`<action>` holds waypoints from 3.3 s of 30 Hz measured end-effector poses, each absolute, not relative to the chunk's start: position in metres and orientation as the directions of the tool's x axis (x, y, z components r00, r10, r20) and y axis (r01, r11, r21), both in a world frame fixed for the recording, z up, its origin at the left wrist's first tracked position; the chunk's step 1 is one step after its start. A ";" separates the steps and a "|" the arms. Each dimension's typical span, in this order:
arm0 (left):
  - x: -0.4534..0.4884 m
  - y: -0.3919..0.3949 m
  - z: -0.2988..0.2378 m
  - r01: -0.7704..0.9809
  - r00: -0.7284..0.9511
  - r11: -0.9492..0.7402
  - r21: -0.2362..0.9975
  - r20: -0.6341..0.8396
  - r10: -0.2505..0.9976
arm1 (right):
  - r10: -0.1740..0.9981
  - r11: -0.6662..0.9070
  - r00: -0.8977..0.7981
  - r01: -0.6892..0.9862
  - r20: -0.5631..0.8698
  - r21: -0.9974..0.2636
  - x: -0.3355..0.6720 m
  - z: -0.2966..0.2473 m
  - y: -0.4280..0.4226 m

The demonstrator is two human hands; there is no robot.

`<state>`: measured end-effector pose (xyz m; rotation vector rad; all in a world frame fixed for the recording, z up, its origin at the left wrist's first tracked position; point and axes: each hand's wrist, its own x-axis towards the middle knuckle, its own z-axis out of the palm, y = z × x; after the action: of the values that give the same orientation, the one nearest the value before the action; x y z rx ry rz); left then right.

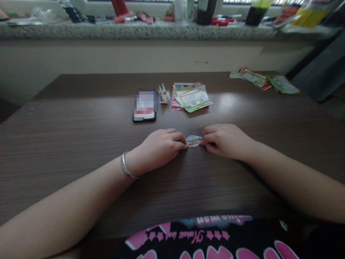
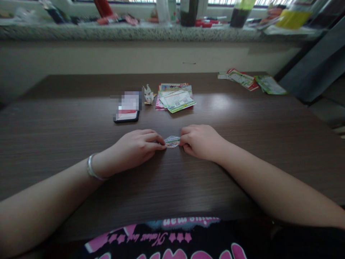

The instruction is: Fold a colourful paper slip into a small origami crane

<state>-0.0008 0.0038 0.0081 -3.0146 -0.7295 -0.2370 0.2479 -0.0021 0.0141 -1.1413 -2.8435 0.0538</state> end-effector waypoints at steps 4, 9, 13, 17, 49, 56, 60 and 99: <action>-0.002 0.003 0.005 0.436 0.882 -0.900 0.019 0.188 0.431 | 0.661 0.750 -0.743 0.651 0.101 -0.117 0.249 0.012 0.001; -0.002 0.002 0.002 0.458 0.875 -0.888 -0.043 0.197 0.442 | 0.651 0.755 -0.744 0.617 0.151 -0.220 0.251 0.006 0.005; -0.002 0.000 0.002 0.476 0.869 -0.873 -0.107 0.213 0.447 | 0.624 0.781 -0.758 0.601 0.188 -0.169 0.249 0.003 0.003; -0.001 -0.001 0.002 0.523 0.843 -0.846 -0.101 0.206 0.496 | 0.556 0.830 -0.802 0.547 0.217 -0.107 0.245 0.004 -0.002; -0.001 0.007 -0.007 0.508 0.803 -0.851 0.134 0.284 0.524 | 0.478 0.854 -0.818 0.517 0.321 0.047 0.232 -0.002 -0.003; 0.001 0.005 -0.007 0.561 0.783 -0.828 0.024 0.311 0.539 | 0.577 0.777 -0.756 0.625 0.309 0.078 0.226 -0.002 -0.009; 0.003 0.004 -0.004 0.557 0.798 -0.825 -0.095 0.338 0.499 | 0.596 0.777 -0.742 0.629 0.306 0.013 0.227 -0.005 -0.006; 0.005 0.001 -0.003 0.472 0.865 -0.873 -0.121 0.255 0.432 | 0.623 0.754 -0.738 0.655 0.258 0.054 0.221 -0.005 -0.005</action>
<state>0.0048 0.0006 -0.0027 -2.8590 -0.6994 -0.3283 0.2212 -0.0049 -0.0055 -1.0089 -2.7280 -0.2076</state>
